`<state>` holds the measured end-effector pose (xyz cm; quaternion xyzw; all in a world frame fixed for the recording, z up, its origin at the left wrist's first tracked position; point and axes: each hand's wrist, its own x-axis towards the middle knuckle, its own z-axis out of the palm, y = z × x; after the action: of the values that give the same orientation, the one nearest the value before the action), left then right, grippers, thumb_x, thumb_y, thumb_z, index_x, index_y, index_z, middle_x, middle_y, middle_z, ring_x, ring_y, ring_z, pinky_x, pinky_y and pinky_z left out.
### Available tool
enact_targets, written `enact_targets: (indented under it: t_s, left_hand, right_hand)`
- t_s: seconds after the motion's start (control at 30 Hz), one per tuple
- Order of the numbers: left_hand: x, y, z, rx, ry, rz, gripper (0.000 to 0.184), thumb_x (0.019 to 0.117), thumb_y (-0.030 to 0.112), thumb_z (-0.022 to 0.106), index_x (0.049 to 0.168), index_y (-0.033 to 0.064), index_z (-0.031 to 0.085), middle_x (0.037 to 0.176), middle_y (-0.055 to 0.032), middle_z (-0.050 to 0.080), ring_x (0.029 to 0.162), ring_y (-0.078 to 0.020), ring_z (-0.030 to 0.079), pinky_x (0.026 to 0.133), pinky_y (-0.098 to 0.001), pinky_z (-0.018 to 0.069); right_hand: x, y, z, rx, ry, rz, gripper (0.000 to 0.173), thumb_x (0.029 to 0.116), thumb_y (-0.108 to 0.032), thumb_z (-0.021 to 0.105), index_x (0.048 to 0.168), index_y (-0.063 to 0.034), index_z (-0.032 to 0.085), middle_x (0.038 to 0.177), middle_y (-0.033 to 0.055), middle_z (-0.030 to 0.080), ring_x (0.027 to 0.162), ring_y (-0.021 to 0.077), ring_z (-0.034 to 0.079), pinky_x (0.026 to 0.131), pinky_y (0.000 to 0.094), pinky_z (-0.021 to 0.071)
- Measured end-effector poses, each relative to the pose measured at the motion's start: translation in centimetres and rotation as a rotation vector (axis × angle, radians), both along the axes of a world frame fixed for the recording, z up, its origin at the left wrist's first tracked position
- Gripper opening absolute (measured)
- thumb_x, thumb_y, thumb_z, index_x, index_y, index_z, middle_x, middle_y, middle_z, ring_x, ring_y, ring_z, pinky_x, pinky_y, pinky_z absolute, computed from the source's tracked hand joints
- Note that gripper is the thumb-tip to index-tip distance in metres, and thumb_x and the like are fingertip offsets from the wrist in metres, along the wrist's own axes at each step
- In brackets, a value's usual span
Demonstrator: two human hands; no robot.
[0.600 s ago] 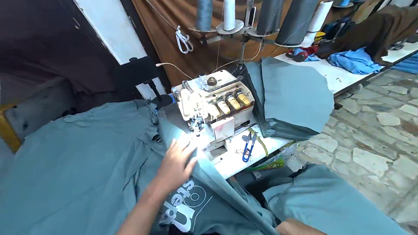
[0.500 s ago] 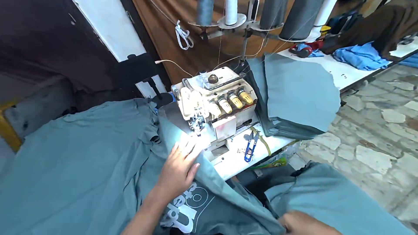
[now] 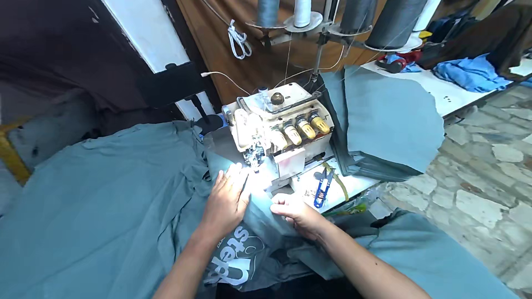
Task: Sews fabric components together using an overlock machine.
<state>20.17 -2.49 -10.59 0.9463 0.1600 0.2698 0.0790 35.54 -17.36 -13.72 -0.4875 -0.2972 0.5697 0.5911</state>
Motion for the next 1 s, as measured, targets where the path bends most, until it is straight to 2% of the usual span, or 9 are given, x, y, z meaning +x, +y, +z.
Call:
enact_targets:
  t_s: [0.13,0.3,0.47,0.53,0.6,0.67,0.73,0.83,1.0]
  left_hand:
    - [0.1,-1.1,0.2,0.016,-0.059,0.043,0.045,0.0988,0.024,0.047,0.126,-0.0043,0.069,0.135,-0.0228,0.065,0.133,-0.0408,0.057,0.111,-0.0612,0.0421]
    - [0.7,-3.1,0.3,-0.022,-0.133,0.051,0.046,0.1001,0.024,0.044,0.125,-0.0047,0.069,0.131,-0.022,0.068,0.129,-0.0398,0.061,0.11,-0.0582,0.0438]
    - [0.6,-2.8,0.2,0.008,-0.017,0.091,0.05,0.0997,0.028,0.041,0.133,0.0022,0.067,0.139,-0.0194,0.064,0.133,-0.0396,0.057,0.11,-0.0611,0.0413]
    - [0.7,-2.6,0.0,0.048,0.013,0.112,0.05,0.0991,0.028,0.039,0.133,0.0062,0.068,0.137,-0.0169,0.065,0.132,-0.0387,0.058,0.109,-0.0594,0.0427]
    - [0.9,-2.5,0.0,0.068,0.047,0.137,0.05,0.0985,0.029,0.038,0.133,0.0093,0.069,0.137,-0.0157,0.065,0.132,-0.0396,0.058,0.107,-0.061,0.0428]
    - [0.9,-2.3,-0.1,0.092,0.055,0.149,0.05,0.0986,0.03,0.037,0.132,0.0105,0.07,0.137,-0.0158,0.065,0.132,-0.0406,0.057,0.106,-0.0627,0.043]
    - [0.8,-2.1,-0.3,0.113,0.065,0.149,0.051,0.0987,0.031,0.037,0.131,0.0095,0.07,0.137,-0.0157,0.065,0.132,-0.0406,0.057,0.107,-0.0627,0.0422]
    - [0.8,-1.3,0.0,0.09,0.102,0.155,0.052,0.0997,0.033,0.036,0.129,0.0079,0.071,0.137,-0.0172,0.065,0.134,-0.0401,0.056,0.111,-0.0617,0.0397]
    - [1.8,1.8,2.2,-0.129,0.297,0.151,0.053,0.1024,0.031,0.041,0.143,0.0037,0.059,0.158,-0.0242,0.042,0.151,-0.0441,0.03,0.12,-0.0661,0.0205]
  right_hand:
    - [-1.1,0.1,1.4,0.199,0.027,-0.254,0.01,0.0972,-0.002,0.054,0.094,-0.0104,0.052,0.077,-0.0057,0.06,0.071,0.0021,0.061,0.069,0.0208,0.0537]
    - [-1.5,1.8,0.1,0.62,-0.584,-0.681,0.011,0.0891,0.006,0.058,0.1,0.0025,0.056,0.095,-0.0007,0.065,0.088,-0.0059,0.061,0.081,0.0108,0.0513]
    - [-2.0,2.8,-1.9,0.619,-0.762,-0.753,0.032,0.0893,0.009,0.053,0.12,0.0132,0.054,0.115,0.0118,0.069,0.109,-0.001,0.063,0.096,0.0147,0.0494]
    - [-1.9,2.9,-2.3,0.606,-0.861,-0.777,0.036,0.0899,0.007,0.051,0.126,0.0093,0.053,0.121,0.0171,0.069,0.11,0.0047,0.066,0.093,0.018,0.0528]
    - [-2.3,2.3,-2.9,0.518,-0.8,-0.725,0.049,0.0885,0.004,0.055,0.136,0.0122,0.044,0.124,0.0172,0.066,0.088,-0.0008,0.065,0.074,0.0142,0.0535]
    - [-3.0,1.0,-3.5,0.389,-0.612,-0.614,0.061,0.0885,0.0,0.058,0.143,0.0157,0.035,0.106,0.0056,0.065,0.067,-0.0043,0.053,0.059,0.0129,0.0455]
    - [-3.2,-0.1,-4.3,0.314,-0.482,-0.511,0.063,0.0896,-0.001,0.057,0.145,0.0153,0.032,0.081,-0.0059,0.056,0.064,-0.0054,0.05,0.061,0.0118,0.0447]
    - [-2.7,-0.5,-3.8,0.368,-0.475,-0.497,0.057,0.0905,0.001,0.056,0.141,0.0153,0.035,0.077,-0.0086,0.056,0.067,-0.0065,0.053,0.066,0.0113,0.0471]
    - [-1.0,1.9,-1.7,0.423,-0.579,-0.537,0.05,0.0919,0.0,0.056,0.137,0.0151,0.04,0.076,-0.0066,0.057,0.066,-0.0069,0.051,0.065,0.0105,0.0456]
